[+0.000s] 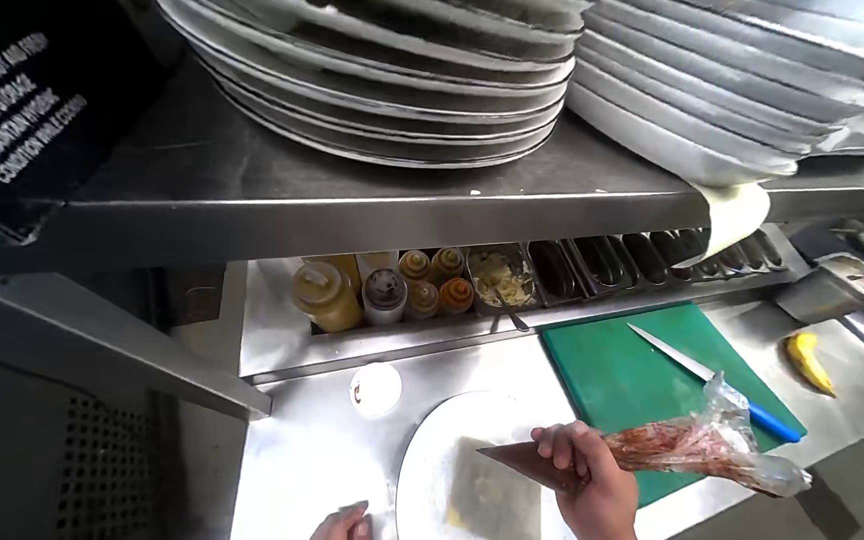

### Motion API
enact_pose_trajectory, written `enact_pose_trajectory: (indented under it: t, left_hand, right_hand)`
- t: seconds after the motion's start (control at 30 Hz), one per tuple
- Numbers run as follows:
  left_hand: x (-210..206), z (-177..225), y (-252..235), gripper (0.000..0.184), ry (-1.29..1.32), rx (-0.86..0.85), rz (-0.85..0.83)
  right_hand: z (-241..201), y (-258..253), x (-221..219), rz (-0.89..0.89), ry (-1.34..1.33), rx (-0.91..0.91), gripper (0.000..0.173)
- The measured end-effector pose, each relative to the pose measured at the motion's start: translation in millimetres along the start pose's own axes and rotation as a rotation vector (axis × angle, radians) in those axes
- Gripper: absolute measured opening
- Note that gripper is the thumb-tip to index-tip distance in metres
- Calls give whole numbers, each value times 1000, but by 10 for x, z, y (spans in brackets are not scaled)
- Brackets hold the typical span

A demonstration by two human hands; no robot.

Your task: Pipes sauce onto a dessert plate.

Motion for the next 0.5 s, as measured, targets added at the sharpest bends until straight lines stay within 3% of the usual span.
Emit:
enact_pose_trajectory:
  t: [0.07,0.5]
  left_hand:
    - [-84,-13,-7,31,-64,-54,70]
    - [-83,-6,-16,35,-80,-74,108]
  right_hand:
    - [20,2,5,-3,17,-2,37]
    - [138,-5,-18,16,9,8,33]
Point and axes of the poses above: each hand's wrist, its own y-axis away from the middle knuckle, its own x-axis out of the back of the hand, z = x × y, the point moved 1 cm from there along -y, towards the middle knuckle, and after that the axes turned 2 degrees about -x, right-handed, at the moved point
